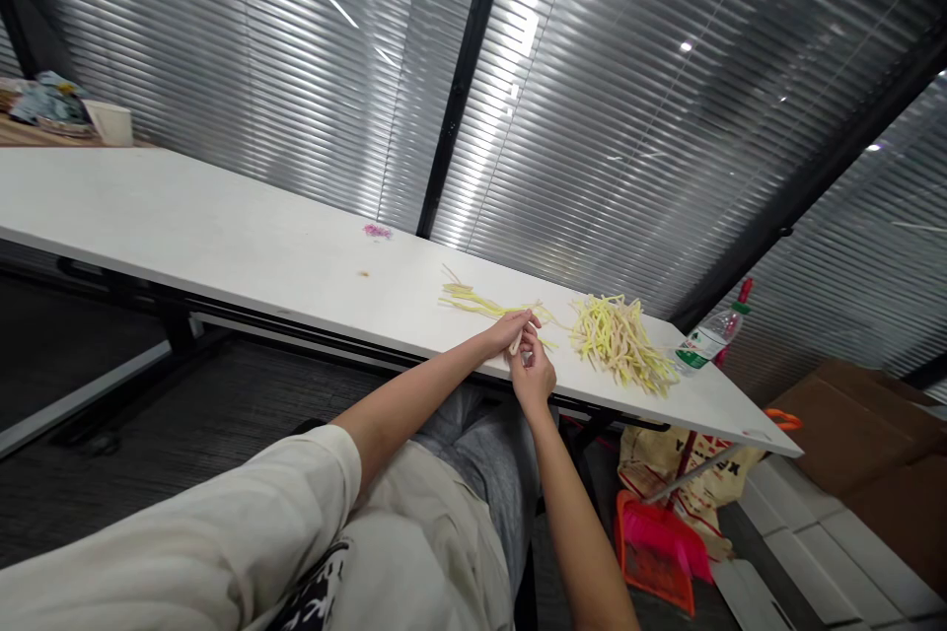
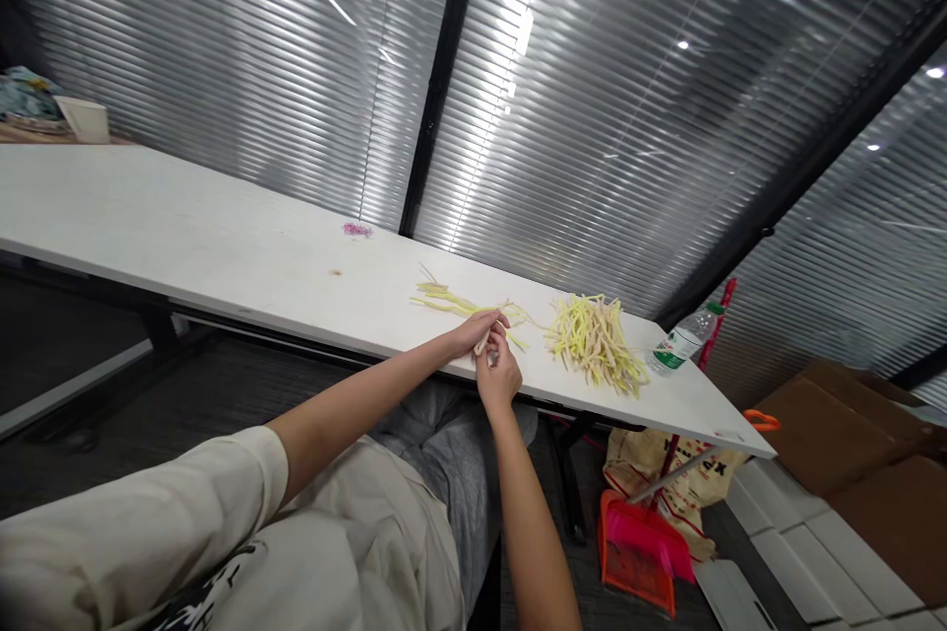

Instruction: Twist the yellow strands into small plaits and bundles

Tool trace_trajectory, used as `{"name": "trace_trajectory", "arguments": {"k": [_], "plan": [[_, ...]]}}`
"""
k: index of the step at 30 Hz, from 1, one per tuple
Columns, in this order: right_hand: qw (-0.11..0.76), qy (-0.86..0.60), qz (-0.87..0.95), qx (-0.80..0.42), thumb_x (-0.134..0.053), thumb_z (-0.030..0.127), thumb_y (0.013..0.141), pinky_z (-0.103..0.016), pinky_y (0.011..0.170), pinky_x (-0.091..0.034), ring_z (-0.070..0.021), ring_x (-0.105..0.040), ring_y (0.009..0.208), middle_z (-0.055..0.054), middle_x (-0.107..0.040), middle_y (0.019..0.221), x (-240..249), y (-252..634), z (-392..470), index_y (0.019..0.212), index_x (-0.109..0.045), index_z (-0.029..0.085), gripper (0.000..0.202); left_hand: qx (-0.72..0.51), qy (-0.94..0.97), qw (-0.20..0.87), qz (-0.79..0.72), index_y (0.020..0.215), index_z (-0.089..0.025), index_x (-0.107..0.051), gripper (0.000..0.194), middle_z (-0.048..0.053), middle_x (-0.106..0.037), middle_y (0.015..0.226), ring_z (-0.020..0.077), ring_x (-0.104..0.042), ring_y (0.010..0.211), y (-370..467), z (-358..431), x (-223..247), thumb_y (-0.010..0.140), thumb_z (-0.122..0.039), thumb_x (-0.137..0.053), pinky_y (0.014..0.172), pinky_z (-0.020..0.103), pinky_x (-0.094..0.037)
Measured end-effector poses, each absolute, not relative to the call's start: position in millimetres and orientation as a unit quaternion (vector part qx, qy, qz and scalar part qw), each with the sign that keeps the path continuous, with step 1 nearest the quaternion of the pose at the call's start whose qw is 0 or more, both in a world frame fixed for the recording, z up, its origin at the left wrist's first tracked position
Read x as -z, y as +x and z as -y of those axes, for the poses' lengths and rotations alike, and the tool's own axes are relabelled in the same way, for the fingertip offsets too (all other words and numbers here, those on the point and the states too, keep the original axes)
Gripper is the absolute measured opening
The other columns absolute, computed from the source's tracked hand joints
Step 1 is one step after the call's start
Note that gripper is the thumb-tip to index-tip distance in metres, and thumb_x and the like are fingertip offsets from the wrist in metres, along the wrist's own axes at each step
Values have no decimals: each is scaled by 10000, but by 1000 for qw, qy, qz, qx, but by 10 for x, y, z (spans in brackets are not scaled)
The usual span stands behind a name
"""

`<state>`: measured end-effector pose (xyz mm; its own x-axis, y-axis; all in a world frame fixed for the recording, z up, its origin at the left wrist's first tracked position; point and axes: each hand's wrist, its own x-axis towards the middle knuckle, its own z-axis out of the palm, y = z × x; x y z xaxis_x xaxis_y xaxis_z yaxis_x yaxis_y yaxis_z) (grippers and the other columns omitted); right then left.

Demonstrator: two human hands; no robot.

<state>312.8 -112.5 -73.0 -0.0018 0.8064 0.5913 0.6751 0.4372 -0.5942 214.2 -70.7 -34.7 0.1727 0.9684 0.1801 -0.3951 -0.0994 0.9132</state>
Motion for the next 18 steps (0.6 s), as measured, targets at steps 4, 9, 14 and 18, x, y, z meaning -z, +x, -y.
{"name": "trace_trajectory", "arguments": {"k": [4,9,14,18], "plan": [[477,-518,706,-73,-471,446,785,-227,598,-358,-132,-523,622,9,-663,835,726,3130,1128,1125,-601,256,410,-566,473,604,-302,774,-124,-528,345,-30,-460,524,69,-418,387,2142,718,339,888,-435,-431,399,187,-324],[481,-506,712,-73,-468,440,790,-230,603,-366,-135,-519,621,1,-663,829,734,3135,1120,1103,-617,245,398,-562,474,600,-315,759,-121,-533,353,-26,-472,529,64,-399,384,2140,673,375,883,-437,-436,394,188,-301],[479,-504,715,-77,-472,430,800,-233,616,-375,-141,-526,640,2,-668,842,733,3139,1123,1106,-624,263,380,-553,493,598,-305,788,-127,-543,348,-16,-499,543,67,-384,370,2131,652,403,894,-428,-404,389,197,-306],[475,-501,719,-78,-478,431,798,-231,618,-376,-142,-535,656,3,-671,844,746,3142,1109,1096,-633,261,377,-553,495,594,-311,784,-124,-544,356,-7,-520,567,60,-394,371,2129,646,412,884,-442,-418,383,188,-305]]}}
